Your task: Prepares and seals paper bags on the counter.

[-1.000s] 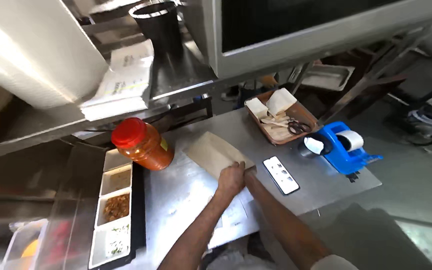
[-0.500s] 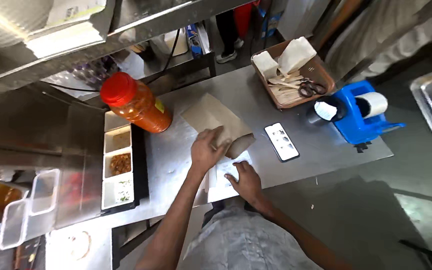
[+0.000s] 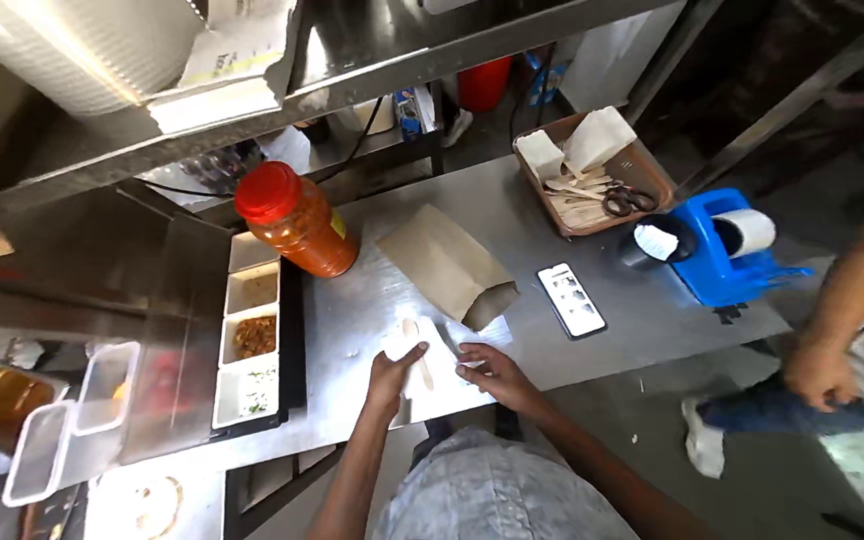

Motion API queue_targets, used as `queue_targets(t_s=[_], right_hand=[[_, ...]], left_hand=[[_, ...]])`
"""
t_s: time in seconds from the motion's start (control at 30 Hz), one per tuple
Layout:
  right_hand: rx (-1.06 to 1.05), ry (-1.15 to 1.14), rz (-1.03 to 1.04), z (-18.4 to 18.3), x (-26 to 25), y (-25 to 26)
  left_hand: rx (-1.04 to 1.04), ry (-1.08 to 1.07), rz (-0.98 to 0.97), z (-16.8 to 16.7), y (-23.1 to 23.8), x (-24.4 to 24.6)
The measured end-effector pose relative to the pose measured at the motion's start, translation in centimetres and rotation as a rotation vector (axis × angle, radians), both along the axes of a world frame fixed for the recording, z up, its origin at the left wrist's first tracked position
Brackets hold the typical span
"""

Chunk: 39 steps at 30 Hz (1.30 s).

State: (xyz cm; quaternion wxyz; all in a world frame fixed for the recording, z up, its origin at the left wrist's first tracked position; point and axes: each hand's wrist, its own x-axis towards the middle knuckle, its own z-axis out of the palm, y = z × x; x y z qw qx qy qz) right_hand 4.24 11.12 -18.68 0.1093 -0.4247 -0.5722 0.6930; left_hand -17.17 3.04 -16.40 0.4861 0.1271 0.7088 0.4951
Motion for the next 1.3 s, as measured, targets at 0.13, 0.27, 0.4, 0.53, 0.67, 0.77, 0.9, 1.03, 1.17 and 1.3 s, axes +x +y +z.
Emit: queue_targets(t_s=[0.13, 0.27, 0.4, 0.53, 0.67, 0.77, 0.9, 1.03, 1.17, 1.3], right_hand=[[-0.240, 0.223, -0.252, 2.8, -0.6, -1.5], [-0.075, 0.025, -0.487, 3.2, 2.9, -0.4], [0.006, -0.245, -0.555, 1.5, 6.6, 3.6], [-0.042, -0.148, -0.459, -1.1, 2.4, 7.7], [-0.113, 0.061, -0.462, -2.0, -4.8, 11.0], [0.073, 0.097, -0.366, -1.5, -6.6, 11.1], [-0.044, -0.367, -0.192, 11.1, -5.1, 9.7], [0.139, -0.323, -0.241, 3.9, -6.3, 11.2], [0.408, -0.247, -0.442, -1.6, -1.7, 8.4], [0.611, -0.651, -0.221, -4.8, 2.0, 4.4]], left_hand=[[0.086, -0.199, 0.033, 3.0, 0.9, 6.1], [0.086, 0.126, -0.099, 3.0, 3.0, 8.2], [0.081, 1.105, -0.313, 3.6, 6.9, 6.5], [-0.112, 1.322, -0.594, 2.8, 11.2, 6.2], [-0.007, 1.335, -0.590, 2.7, 11.6, 6.0], [0.125, 1.426, -0.568, 1.9, 11.3, 5.9], [0.219, 1.500, -0.562, 1.4, 10.9, 5.7], [0.198, 1.539, -0.530, 1.8, 10.4, 4.7], [0.223, 1.453, -0.556, 1.0, 9.3, 4.6], [0.253, 1.428, -0.494, 0.2, 8.3, 4.2]])
